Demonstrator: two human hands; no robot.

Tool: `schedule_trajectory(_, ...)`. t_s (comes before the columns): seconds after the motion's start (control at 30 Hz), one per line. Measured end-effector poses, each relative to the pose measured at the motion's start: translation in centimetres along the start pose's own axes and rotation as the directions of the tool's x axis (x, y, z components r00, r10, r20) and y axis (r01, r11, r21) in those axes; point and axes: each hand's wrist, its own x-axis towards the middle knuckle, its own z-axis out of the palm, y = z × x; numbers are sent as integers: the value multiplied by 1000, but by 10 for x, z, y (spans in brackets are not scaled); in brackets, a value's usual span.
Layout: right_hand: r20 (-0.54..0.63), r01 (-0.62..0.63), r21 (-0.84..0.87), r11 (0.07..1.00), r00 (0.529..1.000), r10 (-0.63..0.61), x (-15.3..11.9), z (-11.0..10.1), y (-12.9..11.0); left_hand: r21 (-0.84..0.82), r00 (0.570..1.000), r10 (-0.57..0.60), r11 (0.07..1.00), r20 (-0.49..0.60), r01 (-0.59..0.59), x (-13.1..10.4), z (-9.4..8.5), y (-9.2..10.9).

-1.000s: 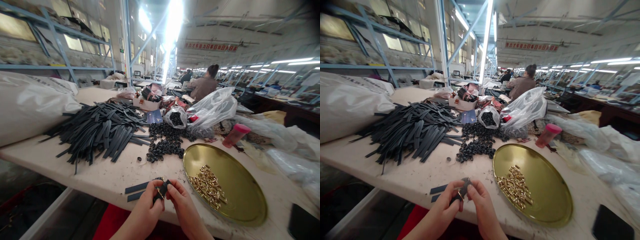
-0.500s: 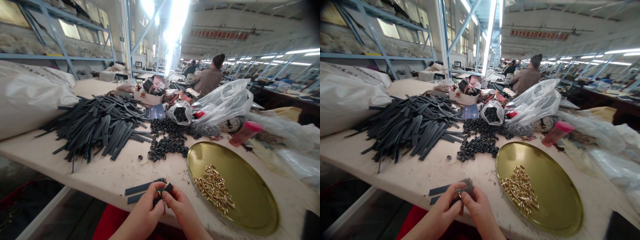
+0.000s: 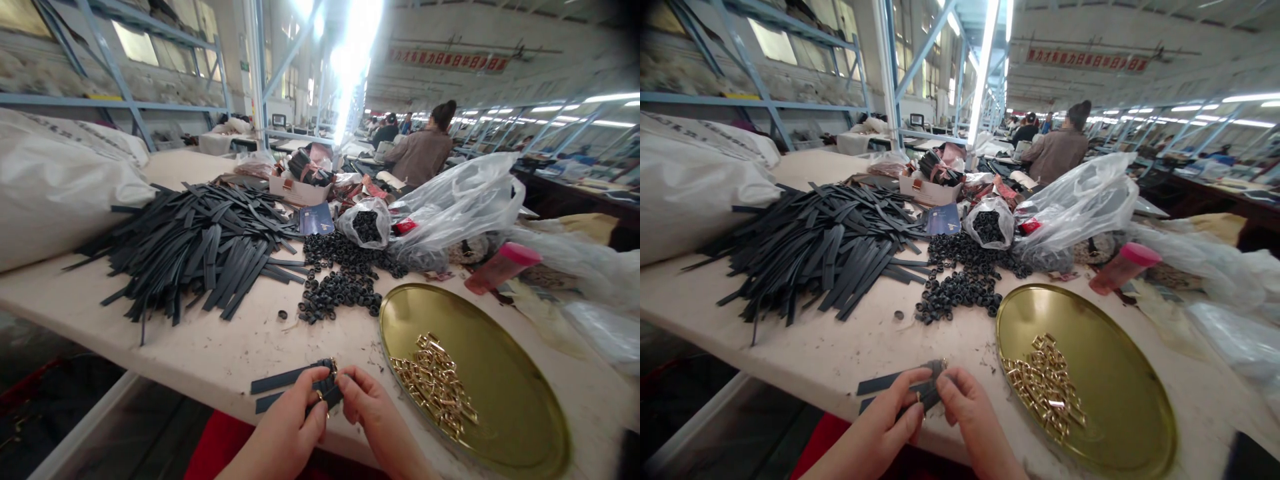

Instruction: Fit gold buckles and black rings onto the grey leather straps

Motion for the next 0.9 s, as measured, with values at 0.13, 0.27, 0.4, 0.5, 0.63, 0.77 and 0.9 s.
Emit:
schedule_trajectory(0.13,-91,26,73,997,996,-20,1,-9,-6,-84,1000,-15,996,-13,14,3,-1,-3)
schedule_trajectory(0.27,-56,60,113,992,997,-53,-3,-1,-5,-223,993,-101,971,-61,85,11,5,-11)
schedule_trajectory(0.4,-128,165,-29,986,978,-167,-6,11,-1,-331,983,-152,937,-103,110,18,15,-14)
schedule_trajectory(0.5,-144,221,-99,970,962,-234,-8,12,0,-385,980,-149,918,-130,89,18,22,-13)
schedule_trajectory(0.63,-107,206,-81,975,971,-214,-9,8,2,-305,982,-123,950,-145,74,12,24,-11)
schedule_trajectory(0.77,-105,161,-92,983,980,-171,-11,7,6,-130,986,-59,991,-158,39,3,23,-8)
schedule_trajectory(0.9,-177,185,-38,982,966,-189,-16,14,6,-73,967,21,997,-255,-41,-2,28,-2)
